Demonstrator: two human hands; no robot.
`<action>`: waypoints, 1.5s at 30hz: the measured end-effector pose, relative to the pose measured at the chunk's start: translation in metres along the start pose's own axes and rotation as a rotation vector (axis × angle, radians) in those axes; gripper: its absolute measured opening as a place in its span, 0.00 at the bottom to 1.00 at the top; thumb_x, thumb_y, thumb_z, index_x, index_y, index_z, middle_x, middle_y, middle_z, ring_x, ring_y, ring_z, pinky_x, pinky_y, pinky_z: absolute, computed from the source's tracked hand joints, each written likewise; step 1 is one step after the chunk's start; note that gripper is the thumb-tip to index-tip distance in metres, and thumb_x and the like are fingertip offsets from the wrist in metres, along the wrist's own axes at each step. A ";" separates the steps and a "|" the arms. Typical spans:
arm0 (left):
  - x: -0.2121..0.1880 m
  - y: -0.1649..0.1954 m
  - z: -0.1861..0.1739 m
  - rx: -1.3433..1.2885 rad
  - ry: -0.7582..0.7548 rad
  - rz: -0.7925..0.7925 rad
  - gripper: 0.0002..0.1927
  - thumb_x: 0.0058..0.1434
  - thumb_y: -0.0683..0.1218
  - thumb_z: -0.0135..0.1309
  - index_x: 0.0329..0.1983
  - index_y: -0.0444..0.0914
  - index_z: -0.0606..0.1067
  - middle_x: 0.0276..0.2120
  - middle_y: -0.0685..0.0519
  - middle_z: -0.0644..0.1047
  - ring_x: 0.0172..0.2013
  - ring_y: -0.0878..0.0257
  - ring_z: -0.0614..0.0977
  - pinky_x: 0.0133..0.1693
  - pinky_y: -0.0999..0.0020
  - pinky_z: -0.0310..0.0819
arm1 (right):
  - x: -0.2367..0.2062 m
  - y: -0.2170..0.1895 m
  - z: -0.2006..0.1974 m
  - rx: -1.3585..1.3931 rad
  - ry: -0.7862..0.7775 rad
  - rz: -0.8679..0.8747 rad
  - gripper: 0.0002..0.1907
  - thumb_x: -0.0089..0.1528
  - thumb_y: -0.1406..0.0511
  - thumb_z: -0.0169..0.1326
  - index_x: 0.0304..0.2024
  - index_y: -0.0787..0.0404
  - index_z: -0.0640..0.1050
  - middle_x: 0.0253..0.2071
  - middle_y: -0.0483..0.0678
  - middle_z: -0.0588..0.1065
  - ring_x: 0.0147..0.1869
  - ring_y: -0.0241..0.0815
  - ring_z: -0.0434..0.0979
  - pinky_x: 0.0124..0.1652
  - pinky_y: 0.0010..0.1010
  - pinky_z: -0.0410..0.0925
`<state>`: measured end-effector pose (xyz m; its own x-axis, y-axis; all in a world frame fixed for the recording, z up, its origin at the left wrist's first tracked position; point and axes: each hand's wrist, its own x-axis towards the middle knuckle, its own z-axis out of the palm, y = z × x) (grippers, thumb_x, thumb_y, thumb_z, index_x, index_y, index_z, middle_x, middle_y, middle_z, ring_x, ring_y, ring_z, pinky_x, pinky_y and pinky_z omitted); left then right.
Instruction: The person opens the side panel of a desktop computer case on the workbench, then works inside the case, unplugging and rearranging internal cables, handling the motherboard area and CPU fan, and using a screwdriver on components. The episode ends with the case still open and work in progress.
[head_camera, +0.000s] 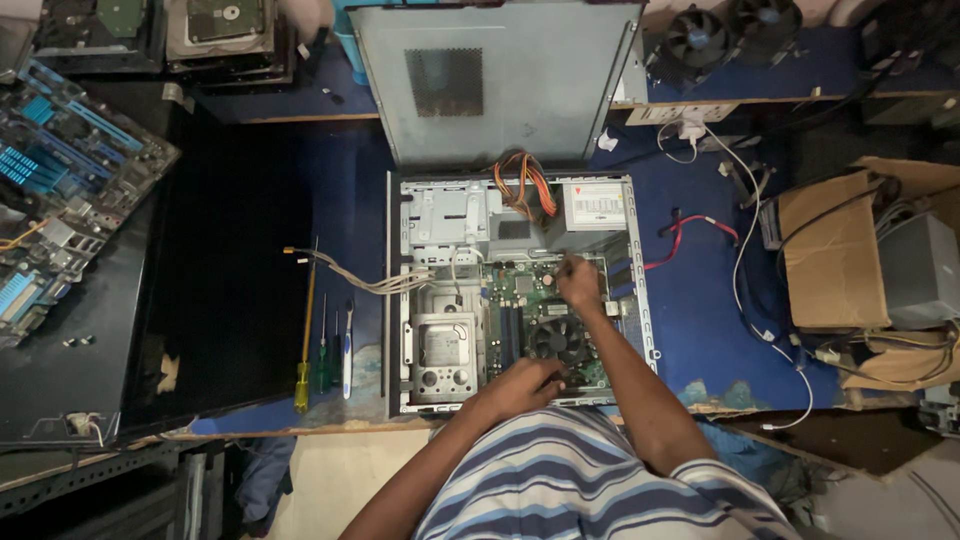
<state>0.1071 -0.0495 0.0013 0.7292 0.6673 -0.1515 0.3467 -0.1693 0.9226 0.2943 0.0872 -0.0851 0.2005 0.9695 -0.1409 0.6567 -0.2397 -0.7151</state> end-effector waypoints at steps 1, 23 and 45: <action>0.000 0.000 0.001 0.011 -0.004 -0.009 0.14 0.65 0.45 0.52 0.51 0.32 0.75 0.38 0.33 0.79 0.39 0.39 0.83 0.42 0.49 0.76 | -0.001 0.000 0.000 0.005 0.002 0.013 0.07 0.56 0.69 0.57 0.36 0.58 0.82 0.37 0.53 0.83 0.39 0.51 0.85 0.44 0.40 0.75; 0.001 -0.011 0.008 0.089 0.103 0.183 0.14 0.65 0.44 0.52 0.50 0.32 0.76 0.44 0.36 0.80 0.44 0.39 0.82 0.48 0.51 0.76 | 0.006 -0.004 -0.039 -0.110 0.014 -0.134 0.11 0.58 0.62 0.57 0.39 0.62 0.82 0.35 0.62 0.80 0.42 0.62 0.82 0.44 0.48 0.73; -0.019 0.021 0.012 0.293 0.319 0.271 0.08 0.66 0.44 0.52 0.42 0.35 0.75 0.38 0.42 0.80 0.40 0.44 0.82 0.45 0.50 0.76 | -0.052 -0.012 -0.156 -0.308 -0.149 -0.116 0.12 0.62 0.67 0.52 0.44 0.61 0.82 0.36 0.61 0.81 0.41 0.57 0.84 0.46 0.43 0.75</action>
<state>0.1071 -0.0741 0.0190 0.6150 0.7519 0.2376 0.3547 -0.5329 0.7682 0.3895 0.0321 0.0370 0.0186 0.9824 -0.1856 0.8617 -0.1099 -0.4954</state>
